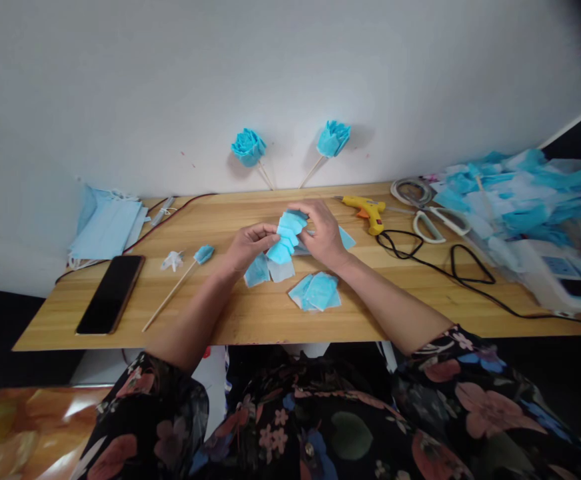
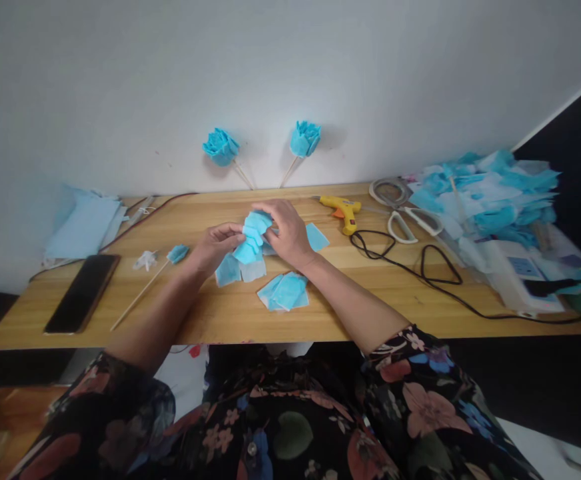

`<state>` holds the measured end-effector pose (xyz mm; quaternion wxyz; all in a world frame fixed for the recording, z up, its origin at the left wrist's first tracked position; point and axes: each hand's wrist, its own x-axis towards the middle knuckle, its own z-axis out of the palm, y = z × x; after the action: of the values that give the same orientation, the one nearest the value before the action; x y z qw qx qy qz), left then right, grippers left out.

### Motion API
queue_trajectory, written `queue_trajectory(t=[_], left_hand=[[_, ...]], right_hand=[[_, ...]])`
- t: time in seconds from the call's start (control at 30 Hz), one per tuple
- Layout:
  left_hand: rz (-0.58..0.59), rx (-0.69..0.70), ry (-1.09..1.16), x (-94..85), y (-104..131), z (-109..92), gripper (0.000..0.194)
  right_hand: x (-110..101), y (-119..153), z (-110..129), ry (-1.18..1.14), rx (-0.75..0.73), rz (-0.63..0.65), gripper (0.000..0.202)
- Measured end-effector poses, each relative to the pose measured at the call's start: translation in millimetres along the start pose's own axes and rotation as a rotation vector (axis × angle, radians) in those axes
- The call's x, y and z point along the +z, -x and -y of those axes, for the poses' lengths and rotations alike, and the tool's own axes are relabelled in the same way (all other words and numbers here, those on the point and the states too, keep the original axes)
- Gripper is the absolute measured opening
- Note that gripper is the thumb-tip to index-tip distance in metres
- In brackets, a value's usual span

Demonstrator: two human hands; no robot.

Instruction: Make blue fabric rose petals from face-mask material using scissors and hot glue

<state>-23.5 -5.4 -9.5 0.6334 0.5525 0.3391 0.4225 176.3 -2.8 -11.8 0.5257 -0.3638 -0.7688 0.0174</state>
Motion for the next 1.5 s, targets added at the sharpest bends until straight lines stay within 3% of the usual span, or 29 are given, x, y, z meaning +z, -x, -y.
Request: queue_trajectory(t=[0.13,0.2,0.3,0.43,0.53,0.77,1.03,1.27,1.5], left_hand=[[-0.007,-0.006,0.022,-1.9,-1.6,3.5,0.034],[-0.035,0.001,0.046,-2.7,-3.2,4.6,0.034],[-0.092,-0.002,0.065,-4.6,-6.1,4.9,0.039],[-0.210,0.027,0.066,-10.0,-9.6,5.7,0.035],[-0.231,0.033,0.095,-13.0,-10.9,5.6,0.038],[-0.050,0.005,0.145,-7.7,-9.0,1.0,0.047],[-0.201,0.093,-0.030,-9.4,-7.2,-2.0,0.042],[-0.145,0.089,-0.084,-1.0,-1.3,-10.2,0.039],[-0.082,0.133,-0.197,4.2,4.7,-16.9,0.041]], right_hand=[[-0.5,-1.2,-4.7,0.019,-0.059,0.082,0.035],[-0.7,-1.0,-6.0,-0.009,-0.015,0.141,0.025],[0.5,0.6,-5.5,-0.170,0.246,0.204,0.016],[4.2,1.9,0.6,-0.502,0.687,0.246,0.032],[6.3,1.9,5.8,-0.659,0.809,0.256,0.037],[5.2,3.0,9.0,-0.671,0.749,0.361,0.040],[-0.1,-0.8,14.5,-0.641,0.647,0.458,0.041],[-4.8,-6.5,23.4,-0.715,0.635,0.355,0.044],[-5.8,-5.9,24.6,-0.515,0.609,0.242,0.041]])
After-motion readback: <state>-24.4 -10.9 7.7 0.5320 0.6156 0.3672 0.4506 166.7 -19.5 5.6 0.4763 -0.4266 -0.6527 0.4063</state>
